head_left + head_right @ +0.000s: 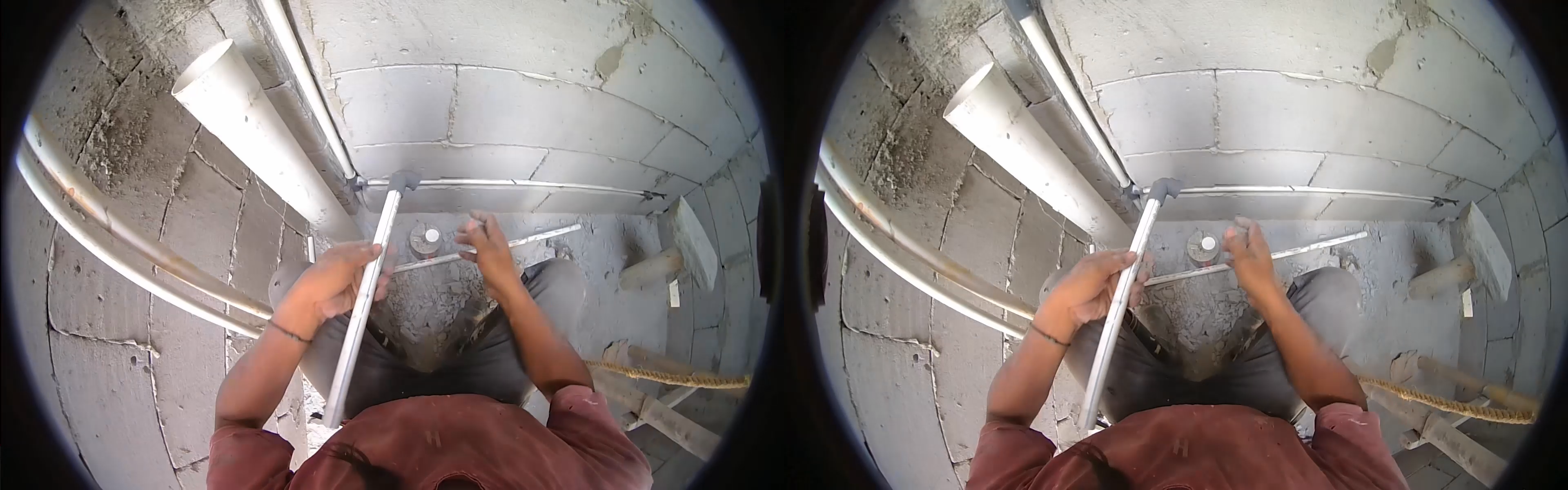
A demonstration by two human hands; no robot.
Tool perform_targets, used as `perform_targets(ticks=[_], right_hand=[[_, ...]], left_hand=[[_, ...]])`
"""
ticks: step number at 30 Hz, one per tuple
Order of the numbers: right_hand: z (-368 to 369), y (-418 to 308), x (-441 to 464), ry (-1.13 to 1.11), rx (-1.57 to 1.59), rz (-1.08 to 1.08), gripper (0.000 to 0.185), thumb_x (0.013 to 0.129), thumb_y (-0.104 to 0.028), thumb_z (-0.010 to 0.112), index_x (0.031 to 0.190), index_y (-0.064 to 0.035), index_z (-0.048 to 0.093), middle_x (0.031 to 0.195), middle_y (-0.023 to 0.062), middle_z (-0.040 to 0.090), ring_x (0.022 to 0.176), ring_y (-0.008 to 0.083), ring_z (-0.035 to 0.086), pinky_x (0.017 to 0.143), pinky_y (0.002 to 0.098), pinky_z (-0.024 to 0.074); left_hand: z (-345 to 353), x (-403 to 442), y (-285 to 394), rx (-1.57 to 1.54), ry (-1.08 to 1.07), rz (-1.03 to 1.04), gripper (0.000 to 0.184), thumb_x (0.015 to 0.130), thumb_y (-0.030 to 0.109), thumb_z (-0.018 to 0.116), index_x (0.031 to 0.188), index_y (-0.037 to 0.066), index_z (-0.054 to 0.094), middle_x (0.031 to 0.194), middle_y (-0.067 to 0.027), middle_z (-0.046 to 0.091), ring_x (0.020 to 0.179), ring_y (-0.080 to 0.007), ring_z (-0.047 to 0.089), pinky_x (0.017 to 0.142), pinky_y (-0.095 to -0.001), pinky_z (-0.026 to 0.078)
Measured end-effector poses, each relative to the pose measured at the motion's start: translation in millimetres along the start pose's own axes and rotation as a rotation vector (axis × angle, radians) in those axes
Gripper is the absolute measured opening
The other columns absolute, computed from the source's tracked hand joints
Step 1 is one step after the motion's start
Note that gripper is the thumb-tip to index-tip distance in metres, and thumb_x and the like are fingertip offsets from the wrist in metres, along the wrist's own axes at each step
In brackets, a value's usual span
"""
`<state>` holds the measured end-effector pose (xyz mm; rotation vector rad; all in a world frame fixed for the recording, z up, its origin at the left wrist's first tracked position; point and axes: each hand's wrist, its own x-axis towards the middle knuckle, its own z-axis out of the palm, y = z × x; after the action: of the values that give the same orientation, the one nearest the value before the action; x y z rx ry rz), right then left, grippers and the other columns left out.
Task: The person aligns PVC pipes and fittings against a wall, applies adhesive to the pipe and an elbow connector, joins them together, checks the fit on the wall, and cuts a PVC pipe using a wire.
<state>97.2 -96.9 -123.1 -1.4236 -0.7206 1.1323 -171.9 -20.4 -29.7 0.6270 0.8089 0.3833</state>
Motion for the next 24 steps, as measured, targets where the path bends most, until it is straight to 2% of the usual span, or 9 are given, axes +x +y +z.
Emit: perform_targets(ticks=[3, 9, 13, 15, 16, 19, 22, 23, 24], right_hand=[[2.4, 16.4, -0.5, -0.039, -0.091, -0.014, 0.055, 0.107, -0.033, 0.061, 0.147, -0.0003, 0.042, 0.117, 0.0151, 0.069, 0.098, 0.0217, 0.071, 0.085, 0.0348, 0.0579], [6.1, 22.2, -11.4, -0.115, -0.046, -0.102, 0.055, 0.100, -0.013, 0.069, 0.145, 0.0021, 0.043, 0.096, 0.0111, 0.071, 0.083, 0.0146, 0.067, 0.076, 0.0306, 0.0536], [10.1, 16.8, -20.4, -0.148, -0.120, -0.248, 0.062, 0.093, -0.006, 0.074, 0.146, 0.0019, 0.043, 0.095, 0.0114, 0.071, 0.083, 0.0153, 0.069, 0.076, 0.0326, 0.0548], [13.9, 4.3, -29.6, -0.152, -0.318, -0.574, 0.069, 0.085, -0.003, 0.078, 0.146, -0.0001, 0.047, 0.098, 0.0107, 0.070, 0.081, 0.0175, 0.069, 0.076, 0.0336, 0.0557], [17.1, -5.2, -36.3, -0.158, -0.323, -0.575, 0.069, 0.085, -0.003, 0.078, 0.146, -0.0001, 0.047, 0.098, 0.0107, 0.070, 0.081, 0.0175, 0.069, 0.076, 0.0336, 0.0557], [26.7, -42.2, -55.3, -0.192, -0.612, -0.978, 0.068, 0.077, -0.004, 0.086, 0.140, -0.0049, 0.060, 0.102, 0.0091, 0.066, 0.081, 0.0199, 0.068, 0.076, 0.0321, 0.0568], [32.4, -40.9, -54.3, -0.086, -0.645, -1.113, 0.060, 0.078, -0.007, 0.087, 0.134, -0.0048, 0.065, 0.103, 0.0086, 0.066, 0.083, 0.0204, 0.069, 0.074, 0.0299, 0.0567], [37.9, -38.7, -58.8, -0.019, -0.567, -0.887, 0.049, 0.078, -0.007, 0.088, 0.124, -0.0032, 0.070, 0.099, 0.0087, 0.067, 0.087, 0.0218, 0.070, 0.074, 0.0280, 0.0572], [35.9, -43.2, -54.9, 0.007, -0.498, -0.896, 0.042, 0.081, -0.002, 0.085, 0.120, -0.0023, 0.070, 0.103, 0.0124, 0.069, 0.092, 0.0251, 0.070, 0.078, 0.0331, 0.0568]], left_hand=[[-17.1, 35.9, -0.1, -0.067, -0.013, -0.052, 0.020, 0.102, 0.018, 0.068, 0.108, 0.001, 0.060, 0.091, -0.0150, 0.070, 0.079, -0.0260, 0.072, 0.073, -0.0394, 0.064], [-17.4, 78.9, -9.6, -0.138, 0.011, -0.013, 0.039, 0.098, 0.022, 0.074, 0.116, -0.007, 0.055, 0.105, -0.0214, 0.069, 0.097, -0.0329, 0.074, 0.087, -0.0485, 0.065], [-10.2, 88.4, -16.4, -0.301, 0.012, 0.015, 0.043, 0.099, 0.024, 0.072, 0.122, -0.005, 0.049, 0.109, -0.0243, 0.068, 0.102, -0.0358, 0.073, 0.092, -0.0488, 0.064], [-9.7, 90.3, -20.3, -0.323, -0.017, 0.014, 0.043, 0.099, 0.025, 0.072, 0.121, -0.004, 0.050, 0.109, -0.0242, 0.068, 0.102, -0.0358, 0.073, 0.093, -0.0485, 0.064], [-8.9, 90.8, -21.9, -0.338, -0.043, 0.010, 0.042, 0.099, 0.026, 0.072, 0.120, -0.002, 0.050, 0.108, -0.0241, 0.068, 0.102, -0.0357, 0.073, 0.094, -0.0483, 0.064], [-6.7, 103.0, -30.3, -0.408, -0.058, 0.057, 0.041, 0.100, 0.030, 0.071, 0.120, 0.000, 0.051, 0.108, -0.0232, 0.068, 0.101, -0.0358, 0.073, 0.097, -0.0481, 0.063], [-3.1, 109.9, -30.4, -0.419, -0.119, 0.059, 0.032, 0.105, 0.027, 0.063, 0.119, 0.000, 0.051, 0.108, -0.0220, 0.068, 0.101, -0.0348, 0.072, 0.094, -0.0452, 0.064], [1.0, 112.0, -30.8, -0.422, -0.125, 0.067, 0.032, 0.105, 0.027, 0.063, 0.119, 0.000, 0.051, 0.108, -0.0220, 0.068, 0.101, -0.0348, 0.072, 0.094, -0.0452, 0.064], [10.3, 110.3, -29.1, -0.443, -0.087, 0.103, 0.033, 0.106, 0.027, 0.060, 0.121, -0.001, 0.051, 0.114, -0.0236, 0.067, 0.108, -0.0360, 0.070, 0.099, -0.0460, 0.062]])
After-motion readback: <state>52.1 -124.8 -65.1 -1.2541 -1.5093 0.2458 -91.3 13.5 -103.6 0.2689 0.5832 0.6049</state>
